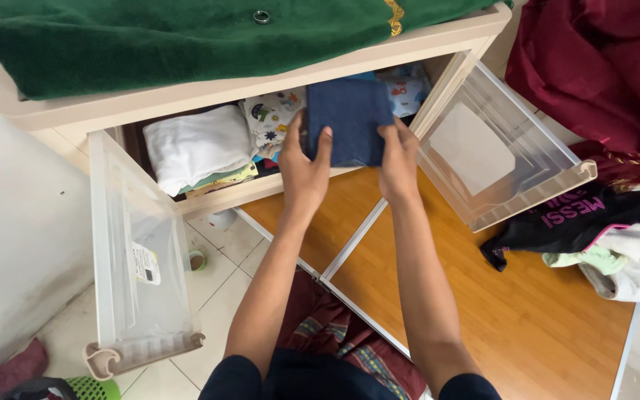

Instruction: The person picks up a pair of denim trousers and a black shirt from a pile, folds each item on a wooden table, and places them into a shelf compartment.

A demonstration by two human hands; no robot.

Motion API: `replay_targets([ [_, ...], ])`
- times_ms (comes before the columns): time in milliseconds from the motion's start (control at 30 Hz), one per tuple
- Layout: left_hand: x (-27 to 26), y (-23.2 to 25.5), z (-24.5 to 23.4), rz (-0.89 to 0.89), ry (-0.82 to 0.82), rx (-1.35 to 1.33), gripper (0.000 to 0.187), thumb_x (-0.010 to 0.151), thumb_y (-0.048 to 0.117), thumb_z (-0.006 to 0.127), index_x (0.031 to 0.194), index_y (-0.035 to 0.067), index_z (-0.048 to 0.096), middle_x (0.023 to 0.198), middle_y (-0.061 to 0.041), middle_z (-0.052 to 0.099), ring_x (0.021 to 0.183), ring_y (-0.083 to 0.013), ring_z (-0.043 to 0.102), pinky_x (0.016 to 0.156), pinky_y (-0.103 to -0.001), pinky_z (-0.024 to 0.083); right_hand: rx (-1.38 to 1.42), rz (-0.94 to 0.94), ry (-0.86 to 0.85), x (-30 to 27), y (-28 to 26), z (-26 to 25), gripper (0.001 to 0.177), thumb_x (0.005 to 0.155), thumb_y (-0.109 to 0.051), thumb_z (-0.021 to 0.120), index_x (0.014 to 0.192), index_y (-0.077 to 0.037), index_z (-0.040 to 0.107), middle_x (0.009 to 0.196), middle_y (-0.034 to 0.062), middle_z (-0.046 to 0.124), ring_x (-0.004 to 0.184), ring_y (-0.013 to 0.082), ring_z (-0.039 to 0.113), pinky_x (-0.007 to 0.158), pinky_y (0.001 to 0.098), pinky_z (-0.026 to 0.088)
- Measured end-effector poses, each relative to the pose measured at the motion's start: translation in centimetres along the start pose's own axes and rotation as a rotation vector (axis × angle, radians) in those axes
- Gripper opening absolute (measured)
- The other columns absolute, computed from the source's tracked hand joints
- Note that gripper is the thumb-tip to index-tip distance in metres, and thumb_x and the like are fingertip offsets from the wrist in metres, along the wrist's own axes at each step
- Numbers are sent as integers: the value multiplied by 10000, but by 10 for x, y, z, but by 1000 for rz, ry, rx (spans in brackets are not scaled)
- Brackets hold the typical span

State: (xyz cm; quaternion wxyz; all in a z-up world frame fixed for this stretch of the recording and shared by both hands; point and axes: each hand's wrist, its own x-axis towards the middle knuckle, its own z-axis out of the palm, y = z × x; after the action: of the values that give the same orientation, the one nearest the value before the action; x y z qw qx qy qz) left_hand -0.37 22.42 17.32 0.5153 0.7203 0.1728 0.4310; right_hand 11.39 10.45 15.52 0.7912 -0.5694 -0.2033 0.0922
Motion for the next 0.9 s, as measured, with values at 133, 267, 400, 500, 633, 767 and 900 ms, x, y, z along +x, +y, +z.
replay_targets([
  [133,23,-5,-9,34,132,16,462,991,211,658,1347,-76,589,1208,-260,725,1136,-328,721,1017,-407,531,31,-61,-39,13,-8,33,437,998,-86,568,1385,108,511,1251,181,650,1105,193,647,965,296,538],
  [267,41,-7,-21,58,207,73,406,1013,177,642,1306,-100,590,1219,-296,694,1159,-408,684,1023,-433,505,-60,-30,-36,24,-11,60,484,993,-134,612,1418,42,461,1195,177,661,1050,181,646,888,284,536],
  [400,61,-15,-33,34,200,64,328,1012,150,625,1250,-77,639,1174,-285,722,1149,-431,693,1011,-441,512,-201,-221,-188,36,-4,73,428,1028,-108,633,1398,71,514,1303,191,654,1208,218,615,1058,325,481],
  [500,74,-27,-35,137,245,113,281,999,97,637,1214,-84,651,1193,-300,709,1164,-477,652,1017,-473,503,-309,-373,-235,44,0,83,446,1023,-90,627,1415,84,505,1357,207,645,1311,265,575,1143,368,407],
  [633,85,-44,-35,143,222,177,267,988,77,654,1201,-82,631,1172,-299,679,1144,-498,618,991,-517,465,-389,-419,-226,50,3,88,418,1023,-99,643,1380,81,520,1355,220,649,1322,291,589,1154,383,412],
  [767,81,-55,-31,151,239,312,434,964,94,684,1307,-125,532,1240,-349,590,1162,-536,514,987,-561,418,-531,-420,-217,49,6,88,474,1025,-162,652,1412,55,485,1357,242,636,1332,371,583,1140,415,421],
  [900,78,-56,-33,158,257,596,396,927,153,711,1238,-61,594,1214,-281,647,1209,-486,522,961,-568,429,-925,-335,-92,43,4,89,504,960,-244,685,1397,-42,538,1413,210,554,1192,450,459,1019,581,352],
])
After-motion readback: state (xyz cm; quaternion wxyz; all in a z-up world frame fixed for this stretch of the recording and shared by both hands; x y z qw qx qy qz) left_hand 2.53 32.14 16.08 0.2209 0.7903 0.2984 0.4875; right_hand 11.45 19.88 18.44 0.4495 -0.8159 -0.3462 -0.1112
